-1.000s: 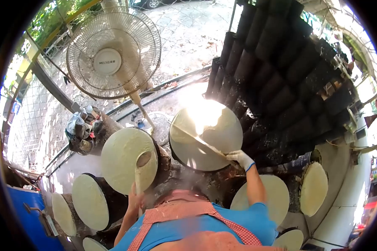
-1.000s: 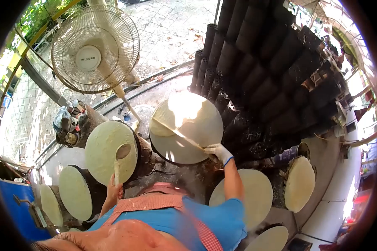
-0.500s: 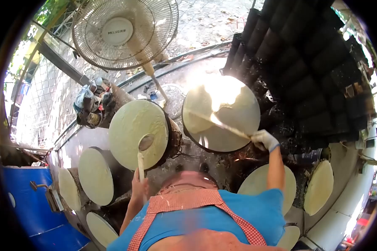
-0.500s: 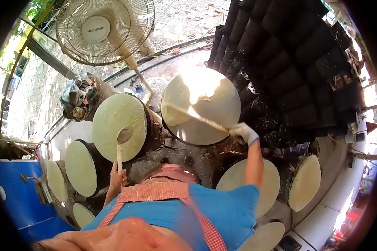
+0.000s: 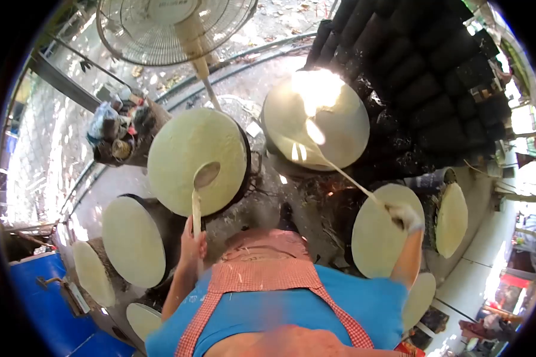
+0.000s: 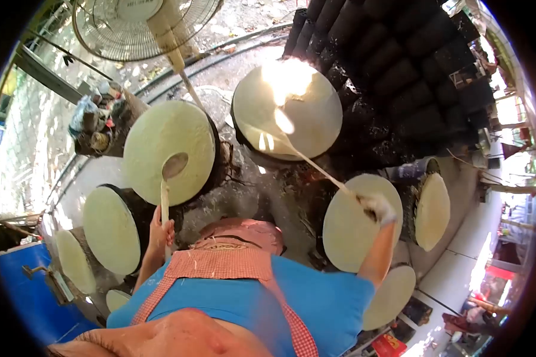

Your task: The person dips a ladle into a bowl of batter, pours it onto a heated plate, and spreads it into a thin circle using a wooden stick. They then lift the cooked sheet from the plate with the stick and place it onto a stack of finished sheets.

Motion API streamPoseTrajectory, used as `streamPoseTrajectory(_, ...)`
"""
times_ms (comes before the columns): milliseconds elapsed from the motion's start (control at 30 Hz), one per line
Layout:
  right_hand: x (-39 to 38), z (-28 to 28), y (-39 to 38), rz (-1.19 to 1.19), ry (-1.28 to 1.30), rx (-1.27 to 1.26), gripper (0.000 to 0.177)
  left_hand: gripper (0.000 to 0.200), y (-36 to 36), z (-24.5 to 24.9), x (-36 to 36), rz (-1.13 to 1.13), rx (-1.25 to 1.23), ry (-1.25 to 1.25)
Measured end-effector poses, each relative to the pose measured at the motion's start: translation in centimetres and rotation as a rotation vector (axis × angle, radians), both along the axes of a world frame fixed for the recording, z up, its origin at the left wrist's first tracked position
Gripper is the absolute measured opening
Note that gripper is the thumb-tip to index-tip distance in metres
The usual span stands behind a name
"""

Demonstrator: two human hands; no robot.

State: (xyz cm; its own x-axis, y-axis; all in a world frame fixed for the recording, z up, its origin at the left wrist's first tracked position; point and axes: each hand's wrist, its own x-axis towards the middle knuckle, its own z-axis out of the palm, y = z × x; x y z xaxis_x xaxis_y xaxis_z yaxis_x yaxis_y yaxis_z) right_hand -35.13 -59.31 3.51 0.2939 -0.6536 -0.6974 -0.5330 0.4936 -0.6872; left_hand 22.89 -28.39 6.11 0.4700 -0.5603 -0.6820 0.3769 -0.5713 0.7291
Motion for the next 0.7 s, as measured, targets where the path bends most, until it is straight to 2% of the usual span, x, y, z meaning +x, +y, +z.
streamPoseTrajectory(33, 0.1, 3.2, 5.3, -0.226, -0.093, 0.001, 0.028, 0.070, 0.3, -0.1, 1.0, -0.059, -0.036, 0.018)
streamPoseTrajectory(100, 2.6, 0.2, 13.0, -0.522, -0.084, -0.110, 0.032, 0.071, 1.3, -0.1, 2.2, -0.097, -0.066, 0.104)
streamPoseTrajectory(133, 8.6, 1.9, 15.2, -0.536, 0.092, -0.211, 0.036, 0.071, 1.5, -0.2, 2.9, -0.082, -0.076, 0.153)
streamPoseTrajectory(167, 13.7, 0.8, 17.0, -0.708, -0.113, -0.176, 0.039, 0.072, 1.7, -0.1, 3.2, -0.077, -0.093, 0.190)
streamPoseTrajectory(200, 17.5, -2.6, 17.4, -0.699, -0.092, -0.253, 0.038, 0.072, 2.0, 0.0, 3.4, -0.072, -0.110, 0.222)
streamPoseTrajectory(233, 21.7, -5.1, 17.1, -0.560, 0.037, -0.414, 0.036, 0.072, 2.3, -0.1, 3.6, -0.077, -0.108, 0.237)
streamPoseTrajectory(267, 27.0, -5.7, 16.9, -0.526, 0.055, -0.636, 0.039, 0.072, 2.4, 0.3, 3.5, -0.021, -0.101, 0.278)
streamPoseTrajectory(333, 33.6, -4.8, 16.0, -0.381, 0.174, -0.743, 0.036, 0.071, 3.1, 1.4, 3.6, -0.053, -0.194, 0.374)
streamPoseTrajectory(400, 33.6, -5.9, 15.5, -0.119, 0.563, -0.857, 0.028, 0.069, 4.8, 1.7, 4.0, -0.068, -0.256, 0.456)
streamPoseTrajectory(467, 30.6, -4.5, 17.1, -0.150, 0.754, -0.936, 0.027, 0.069, 6.4, 1.0, 4.6, -0.062, -0.326, 0.560)
streamPoseTrajectory(533, 27.1, -4.9, 18.3, -0.175, 0.885, -0.835, 0.027, 0.069, 7.8, 1.3, 4.9, -0.068, -0.452, 0.781)
streamPoseTrajectory(600, 27.1, -4.7, 18.0, -0.339, 0.651, -0.781, 0.031, 0.068, 9.0, 1.7, 5.1, -0.053, -0.550, 1.039)
streamPoseTrajectory(633, 29.4, -3.5, 17.5, -0.405, 0.520, -0.778, 0.031, 0.068, 9.4, 1.5, 4.9, -0.012, -0.641, 1.204)
streamPoseTrajectory(667, 31.4, -2.9, 16.8, -0.465, 0.385, -0.782, 0.032, 0.066, 9.4, 1.4, 5.0, -0.062, -0.724, 1.388)
streamPoseTrajectory(700, 33.3, -4.1, 15.9, -0.405, 0.337, -0.785, 0.032, 0.063, 9.2, 1.6, 4.6, -0.036, -0.733, 1.452)
